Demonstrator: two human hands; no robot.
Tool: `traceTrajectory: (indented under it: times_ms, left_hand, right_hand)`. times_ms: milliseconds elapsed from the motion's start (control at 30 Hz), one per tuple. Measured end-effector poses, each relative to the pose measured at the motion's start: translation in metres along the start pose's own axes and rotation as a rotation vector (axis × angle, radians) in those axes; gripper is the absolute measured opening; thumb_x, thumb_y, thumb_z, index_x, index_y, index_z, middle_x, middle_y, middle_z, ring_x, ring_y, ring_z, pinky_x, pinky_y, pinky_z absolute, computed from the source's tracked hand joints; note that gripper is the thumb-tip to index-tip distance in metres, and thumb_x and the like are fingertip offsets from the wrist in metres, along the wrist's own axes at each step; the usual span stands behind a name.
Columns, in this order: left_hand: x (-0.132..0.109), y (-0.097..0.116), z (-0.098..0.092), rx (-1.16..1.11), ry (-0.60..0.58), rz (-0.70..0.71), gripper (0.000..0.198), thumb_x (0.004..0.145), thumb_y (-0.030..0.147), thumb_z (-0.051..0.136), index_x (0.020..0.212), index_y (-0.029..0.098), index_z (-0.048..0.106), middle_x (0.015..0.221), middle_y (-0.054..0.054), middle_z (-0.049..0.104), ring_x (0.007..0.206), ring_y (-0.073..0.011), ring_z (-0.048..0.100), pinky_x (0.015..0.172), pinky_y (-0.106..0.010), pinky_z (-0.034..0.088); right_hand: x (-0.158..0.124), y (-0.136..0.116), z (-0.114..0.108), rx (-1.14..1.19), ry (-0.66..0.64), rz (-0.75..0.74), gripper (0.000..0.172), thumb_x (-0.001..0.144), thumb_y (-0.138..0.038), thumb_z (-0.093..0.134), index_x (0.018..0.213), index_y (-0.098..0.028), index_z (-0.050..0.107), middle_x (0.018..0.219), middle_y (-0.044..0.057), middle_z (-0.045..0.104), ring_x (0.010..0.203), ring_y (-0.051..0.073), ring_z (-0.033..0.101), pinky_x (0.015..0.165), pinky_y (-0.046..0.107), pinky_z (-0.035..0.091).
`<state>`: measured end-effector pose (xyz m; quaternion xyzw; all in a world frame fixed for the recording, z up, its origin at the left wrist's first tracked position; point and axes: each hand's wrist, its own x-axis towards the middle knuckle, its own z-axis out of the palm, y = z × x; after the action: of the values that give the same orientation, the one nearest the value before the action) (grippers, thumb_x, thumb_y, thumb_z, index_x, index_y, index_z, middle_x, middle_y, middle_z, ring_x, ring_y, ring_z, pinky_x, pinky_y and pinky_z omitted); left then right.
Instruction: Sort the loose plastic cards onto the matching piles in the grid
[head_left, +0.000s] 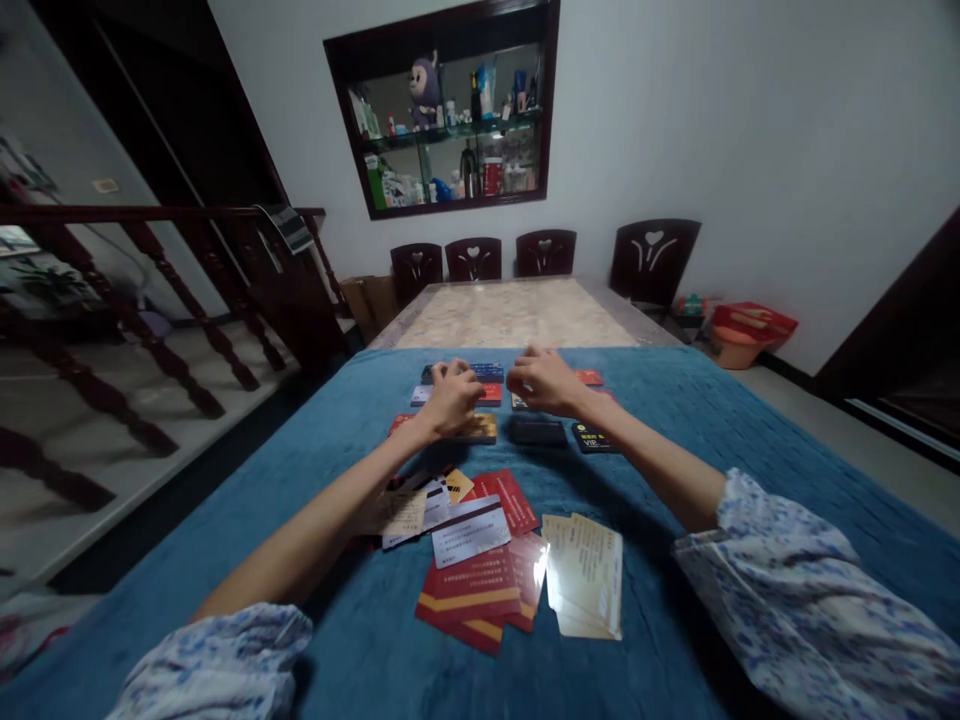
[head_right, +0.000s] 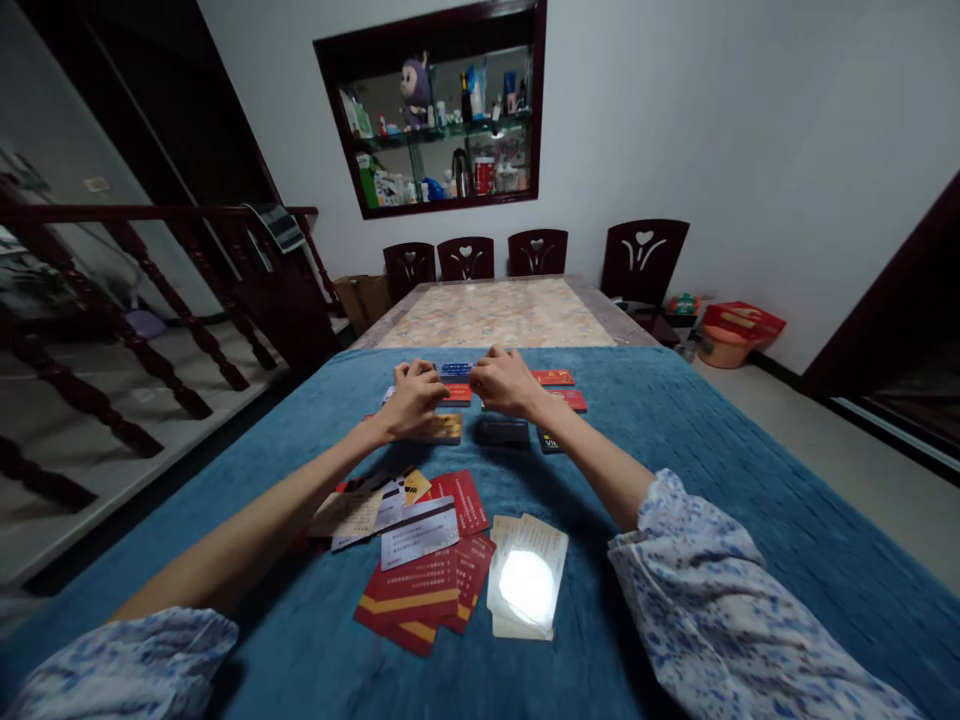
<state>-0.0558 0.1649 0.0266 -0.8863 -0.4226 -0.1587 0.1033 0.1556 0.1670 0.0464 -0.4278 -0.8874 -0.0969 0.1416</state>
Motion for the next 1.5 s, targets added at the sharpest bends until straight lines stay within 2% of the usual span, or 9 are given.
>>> traceTrajectory:
  times_ms: [300,533,733,967,1233,1367,1500]
  left_hand:
    - [-0.066,-0.001,-0.022,-0.036,0.045,-0.074,0.026,0.082,0.008,0.052,0.092,0.02,0.072,0.096,-0.007,0.069,0.115,-0.0303,0.045,0.095,-0.053,0.025]
    - [-0.125,-0.006,-0.026,-0.059,0.081,-0.127,0.031,0.082,0.005,0.048,0.093,0.021,0.072,0.096,-0.007,0.071,0.116,-0.0302,0.047,0.097,-0.053,0.024]
    - [-0.158,-0.014,-0.031,-0.061,0.117,-0.183,0.02,0.084,0.013,0.054,0.09,0.02,0.072,0.093,-0.007,0.071,0.113,-0.0307,0.049,0.096,-0.054,0.025]
    - [-0.178,-0.019,-0.045,-0.137,0.08,-0.199,0.019,0.085,0.022,0.054,0.086,0.022,0.073,0.089,-0.006,0.071,0.112,-0.0292,0.049,0.096,-0.051,0.03]
    - [-0.183,-0.018,-0.055,-0.208,-0.037,-0.147,0.018,0.085,0.029,0.056,0.085,0.022,0.073,0.092,-0.006,0.071,0.113,-0.029,0.048,0.099,-0.052,0.033]
    - [-0.184,-0.015,-0.059,-0.228,-0.112,-0.122,0.017,0.081,0.026,0.06,0.093,0.021,0.072,0.097,-0.007,0.07,0.116,-0.0301,0.046,0.101,-0.051,0.033]
    - [-0.183,-0.011,-0.06,-0.242,-0.183,-0.113,0.028,0.076,0.026,0.065,0.103,0.022,0.071,0.105,-0.007,0.068,0.119,-0.0317,0.044,0.102,-0.051,0.033]
  right_hand:
    - [-0.002,-0.058,-0.003,0.079,0.029,-0.139,0.02,0.092,-0.021,0.053,0.089,-0.019,0.073,0.096,0.01,0.07,0.102,0.025,0.045,0.075,0.034,0.028]
    - [-0.003,-0.106,0.0,0.139,-0.005,-0.242,0.018,0.092,-0.022,0.055,0.095,-0.021,0.073,0.102,0.01,0.07,0.107,0.026,0.044,0.08,0.036,0.032]
    - [-0.006,-0.135,-0.002,0.178,-0.078,-0.276,0.016,0.09,-0.022,0.058,0.097,-0.021,0.073,0.105,0.009,0.071,0.11,0.027,0.045,0.084,0.039,0.034]
    - [-0.012,-0.157,0.001,0.192,-0.115,-0.308,0.021,0.088,-0.023,0.061,0.106,-0.021,0.071,0.107,0.008,0.069,0.113,0.028,0.043,0.087,0.042,0.034]
    - [-0.019,-0.165,0.012,0.19,-0.149,-0.373,0.024,0.088,-0.03,0.061,0.109,-0.021,0.068,0.108,0.009,0.067,0.113,0.029,0.042,0.084,0.041,0.034]
    - [-0.025,-0.162,0.016,0.182,-0.151,-0.379,0.028,0.088,-0.034,0.061,0.112,-0.021,0.067,0.109,0.01,0.065,0.111,0.029,0.042,0.083,0.04,0.034]
    - [-0.029,-0.16,0.02,0.194,-0.135,-0.357,0.033,0.091,-0.038,0.055,0.117,-0.02,0.065,0.113,0.011,0.064,0.109,0.028,0.043,0.081,0.039,0.033]
